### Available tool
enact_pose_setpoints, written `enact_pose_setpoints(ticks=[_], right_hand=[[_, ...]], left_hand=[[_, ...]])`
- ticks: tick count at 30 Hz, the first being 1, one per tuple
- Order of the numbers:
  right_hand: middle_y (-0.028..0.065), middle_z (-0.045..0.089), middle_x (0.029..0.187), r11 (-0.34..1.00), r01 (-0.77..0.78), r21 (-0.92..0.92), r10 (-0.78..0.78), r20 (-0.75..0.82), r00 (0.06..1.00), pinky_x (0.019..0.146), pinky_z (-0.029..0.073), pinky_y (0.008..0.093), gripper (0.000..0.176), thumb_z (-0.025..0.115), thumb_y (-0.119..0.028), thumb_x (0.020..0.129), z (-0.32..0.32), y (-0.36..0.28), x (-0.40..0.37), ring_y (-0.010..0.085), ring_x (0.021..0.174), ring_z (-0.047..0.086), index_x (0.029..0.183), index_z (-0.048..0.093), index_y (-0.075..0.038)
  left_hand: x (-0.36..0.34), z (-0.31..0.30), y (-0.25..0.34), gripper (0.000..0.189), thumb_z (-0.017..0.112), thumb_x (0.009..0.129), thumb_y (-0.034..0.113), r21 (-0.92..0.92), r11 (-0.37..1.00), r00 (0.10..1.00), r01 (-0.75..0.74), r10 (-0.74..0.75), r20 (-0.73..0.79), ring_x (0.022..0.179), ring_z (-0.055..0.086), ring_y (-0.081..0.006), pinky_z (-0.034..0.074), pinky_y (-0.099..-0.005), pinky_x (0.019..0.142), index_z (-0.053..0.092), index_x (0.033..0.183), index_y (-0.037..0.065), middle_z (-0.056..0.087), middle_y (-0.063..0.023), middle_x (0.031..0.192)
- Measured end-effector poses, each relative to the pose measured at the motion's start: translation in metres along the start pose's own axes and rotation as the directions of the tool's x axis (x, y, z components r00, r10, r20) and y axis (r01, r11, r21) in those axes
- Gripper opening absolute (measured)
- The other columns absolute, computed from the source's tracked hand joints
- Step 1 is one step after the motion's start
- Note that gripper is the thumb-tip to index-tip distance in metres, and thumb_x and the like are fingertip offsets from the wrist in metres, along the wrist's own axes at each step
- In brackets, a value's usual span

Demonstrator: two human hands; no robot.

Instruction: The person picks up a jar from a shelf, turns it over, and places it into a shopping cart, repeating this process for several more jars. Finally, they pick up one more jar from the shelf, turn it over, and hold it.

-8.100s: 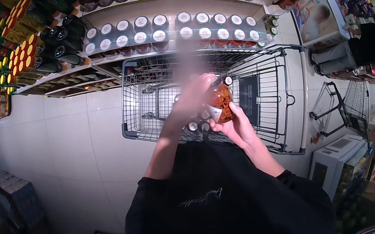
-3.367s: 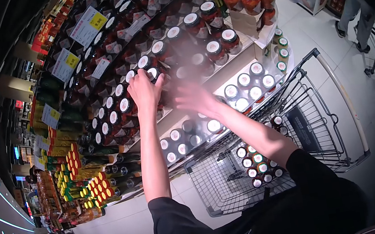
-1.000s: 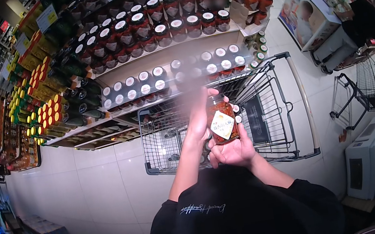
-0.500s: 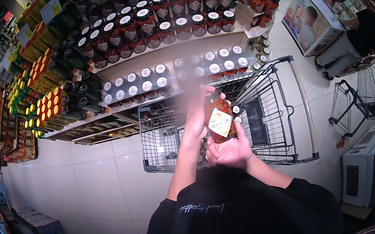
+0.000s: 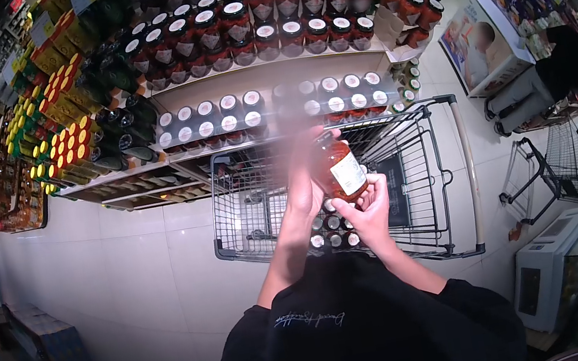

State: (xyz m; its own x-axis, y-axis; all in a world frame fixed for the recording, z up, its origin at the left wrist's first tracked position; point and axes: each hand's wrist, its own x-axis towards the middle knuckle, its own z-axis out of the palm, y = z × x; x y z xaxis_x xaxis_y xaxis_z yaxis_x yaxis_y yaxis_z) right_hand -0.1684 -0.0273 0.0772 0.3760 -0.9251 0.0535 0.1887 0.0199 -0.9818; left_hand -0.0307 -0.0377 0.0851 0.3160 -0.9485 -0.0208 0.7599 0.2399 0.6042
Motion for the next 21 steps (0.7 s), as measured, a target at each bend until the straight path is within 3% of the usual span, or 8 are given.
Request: enact_pose_setpoints(ticks=[1, 2, 4, 5, 6, 8, 15, 21], right_hand=[[0.0101, 0.054, 0.107, 0.987, 0.079, -0.141, -0.080, 0.002, 0.997, 0.081, 0.051, 0.0273, 0.059, 0.081, -0.003, 0.074, -0.001, 0.000, 0.000, 0.0146, 0.097, 0.060, 0.113, 0.037, -0.004], [0.0101, 0.054, 0.107, 0.986, 0.075, -0.149, -0.075, 0.005, 0.997, 0.081, 0.051, 0.0273, 0.059, 0.081, -0.003, 0.074, -0.002, -0.001, -0.002, 0.0146, 0.097, 0.060, 0.113, 0.037, -0.004], [0.0103, 0.054, 0.106, 0.942, 0.091, -0.323, -0.078, 0.053, 0.996, 0.081, 0.052, 0.0281, 0.065, 0.084, -0.003, 0.070, -0.004, -0.002, -0.006, 0.0148, 0.097, 0.060, 0.113, 0.036, -0.003], [0.0082, 0.045, 0.108, 0.974, 0.016, -0.226, -0.011, 0.022, 1.000, 0.084, 0.046, 0.0305, 0.074, 0.090, -0.017, 0.064, -0.002, -0.001, -0.008, 0.0149, 0.098, 0.053, 0.114, 0.038, -0.004], [0.0082, 0.045, 0.108, 0.973, 0.011, -0.231, -0.005, 0.026, 1.000, 0.084, 0.046, 0.0305, 0.074, 0.090, -0.017, 0.064, -0.002, 0.000, -0.009, 0.0149, 0.098, 0.053, 0.114, 0.038, -0.004], [0.0085, 0.046, 0.107, 0.980, 0.053, -0.192, -0.042, 0.057, 0.997, 0.084, 0.046, 0.0306, 0.073, 0.090, -0.018, 0.064, -0.001, 0.002, -0.011, 0.0151, 0.097, 0.054, 0.114, 0.038, -0.004], [0.0121, 0.053, 0.109, 0.982, 0.107, -0.156, -0.088, 0.124, 0.988, 0.087, 0.052, 0.0303, 0.069, 0.085, -0.006, 0.069, 0.003, -0.004, -0.012, 0.0167, 0.100, 0.061, 0.116, 0.034, -0.002], [0.0125, 0.054, 0.109, 0.977, 0.132, -0.165, -0.113, 0.120, 0.986, 0.086, 0.052, 0.0300, 0.070, 0.085, -0.007, 0.069, 0.004, -0.004, -0.013, 0.0167, 0.099, 0.061, 0.117, 0.034, -0.002]], left_hand=[[-0.001, 0.001, 0.000, 0.055, 0.039, 0.101, 0.050, -0.032, 0.999, 1.000, -0.013, 0.013, 0.003, 0.106, 0.062, -0.0275, 0.056, -0.0415, 0.087, 0.046, 0.131, 0.005, 0.059, -0.0177, 0.119], [-0.003, 0.001, -0.001, 0.055, 0.039, 0.101, 0.050, -0.041, 0.999, 1.000, -0.013, 0.013, -0.003, 0.106, 0.062, -0.0275, 0.056, -0.0415, 0.087, 0.046, 0.131, 0.005, 0.059, -0.0177, 0.119], [-0.004, -0.001, 0.001, 0.036, 0.049, 0.099, 0.033, -0.151, 0.988, 1.000, 0.009, -0.010, -0.007, 0.098, 0.065, -0.0278, 0.060, -0.0396, 0.076, 0.051, 0.124, 0.007, 0.061, -0.0157, 0.114], [-0.005, -0.001, 0.004, 0.033, 0.051, 0.099, 0.030, -0.174, 0.984, 0.998, 0.044, -0.050, -0.025, 0.098, 0.065, -0.0283, 0.061, -0.0402, 0.073, 0.051, 0.122, 0.006, 0.060, -0.0168, 0.115], [-0.007, 0.001, 0.007, 0.033, 0.051, 0.099, 0.030, -0.181, 0.983, 0.998, 0.043, -0.049, -0.031, 0.098, 0.065, -0.0283, 0.061, -0.0402, 0.073, 0.051, 0.122, 0.006, 0.060, -0.0168, 0.115], [-0.012, 0.006, 0.013, 0.043, 0.041, 0.102, 0.043, -0.029, 0.999, 0.999, 0.020, -0.021, -0.031, 0.093, 0.066, -0.0248, 0.060, -0.0385, 0.075, 0.049, 0.122, 0.006, 0.063, -0.0156, 0.110], [-0.015, 0.011, 0.019, 0.040, 0.042, 0.102, 0.040, -0.025, 1.000, 0.999, 0.015, -0.016, -0.032, 0.093, 0.066, -0.0236, 0.060, -0.0377, 0.073, 0.051, 0.119, 0.005, 0.062, -0.0140, 0.107], [-0.016, 0.010, 0.020, 0.038, 0.045, 0.101, 0.038, -0.028, 1.000, 1.000, 0.013, -0.014, -0.024, 0.094, 0.066, -0.0237, 0.061, -0.0373, 0.073, 0.051, 0.119, 0.005, 0.062, -0.0143, 0.107]])
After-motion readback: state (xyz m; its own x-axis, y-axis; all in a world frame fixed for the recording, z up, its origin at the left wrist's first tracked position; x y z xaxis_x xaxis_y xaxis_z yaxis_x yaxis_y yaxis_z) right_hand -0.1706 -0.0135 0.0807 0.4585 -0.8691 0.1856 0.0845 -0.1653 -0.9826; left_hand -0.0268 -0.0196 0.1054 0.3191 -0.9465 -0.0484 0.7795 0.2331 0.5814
